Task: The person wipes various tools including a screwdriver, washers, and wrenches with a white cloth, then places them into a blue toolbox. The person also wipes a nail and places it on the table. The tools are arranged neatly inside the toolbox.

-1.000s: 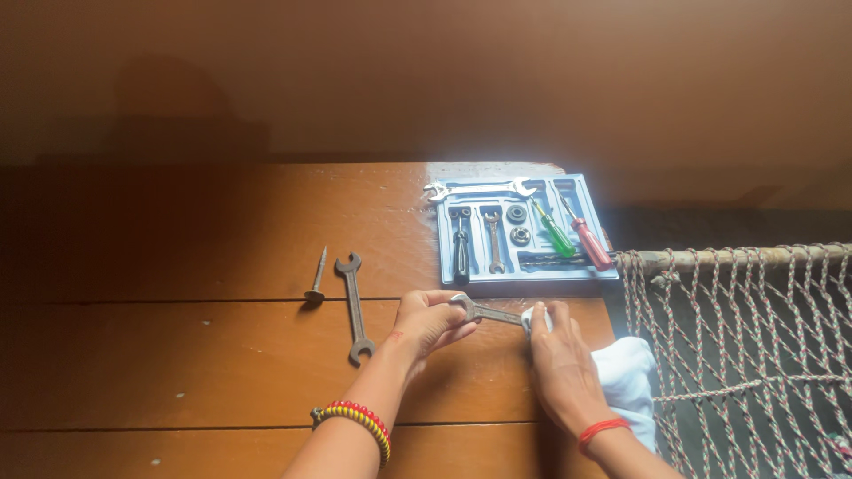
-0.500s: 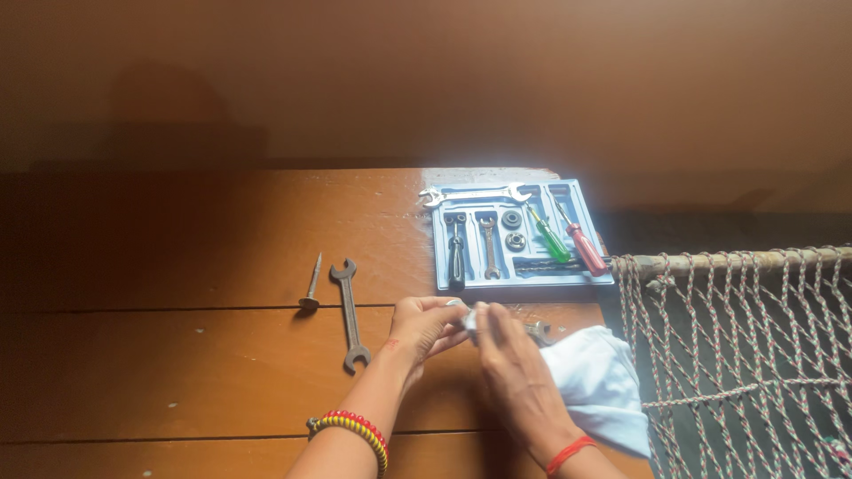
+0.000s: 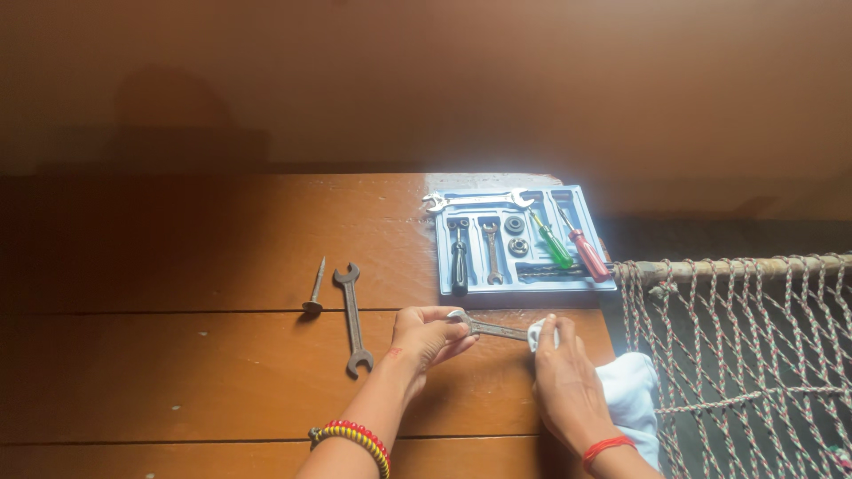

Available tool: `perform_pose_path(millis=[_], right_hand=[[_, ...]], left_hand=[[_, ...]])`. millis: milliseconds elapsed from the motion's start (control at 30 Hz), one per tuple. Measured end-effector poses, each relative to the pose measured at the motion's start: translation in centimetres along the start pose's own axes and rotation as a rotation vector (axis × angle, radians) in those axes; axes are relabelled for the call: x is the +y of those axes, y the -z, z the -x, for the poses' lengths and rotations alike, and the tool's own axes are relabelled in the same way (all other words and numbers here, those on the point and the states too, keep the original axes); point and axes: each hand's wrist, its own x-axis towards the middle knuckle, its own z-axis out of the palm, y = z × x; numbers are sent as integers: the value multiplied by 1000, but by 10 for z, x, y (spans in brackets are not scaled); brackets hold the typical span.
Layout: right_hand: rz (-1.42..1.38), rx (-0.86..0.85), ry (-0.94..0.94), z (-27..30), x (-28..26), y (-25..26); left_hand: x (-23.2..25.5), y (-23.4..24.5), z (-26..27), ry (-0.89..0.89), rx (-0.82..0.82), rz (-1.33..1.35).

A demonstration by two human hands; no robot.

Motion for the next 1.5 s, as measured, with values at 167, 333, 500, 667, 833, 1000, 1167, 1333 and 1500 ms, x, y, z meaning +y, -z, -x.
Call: perform_pose_path(millis=[167, 333, 500, 667, 833, 1000, 1167, 1333, 1500], right_hand=[[19, -38, -50, 3, 17, -8], [-53, 2, -23, 5, 38, -18], [-203, 61, 39, -2, 32, -32], [-339, 107, 144, -6, -5, -42], [-522, 51, 207, -8, -46, -50], [-685, -315, 106, -2, -40, -54], [-1188, -164, -243, -41, -13, -56], [-1714, 35, -677, -82, 11, -25], [-1642, 68, -598, -105, 19, 10]], left_hand=[[3, 6, -1, 35, -29, 89], [21, 27, 1, -21, -76, 150], [36, 29, 5, -97, -108, 355], [45, 24, 6, -161, -148, 367], [46, 22, 2, -180, -119, 382], [46, 26, -4, -205, -85, 394], [47, 31, -7, -199, -72, 363], [52, 28, -15, -169, -111, 335], [66, 12, -29, -177, -128, 310]])
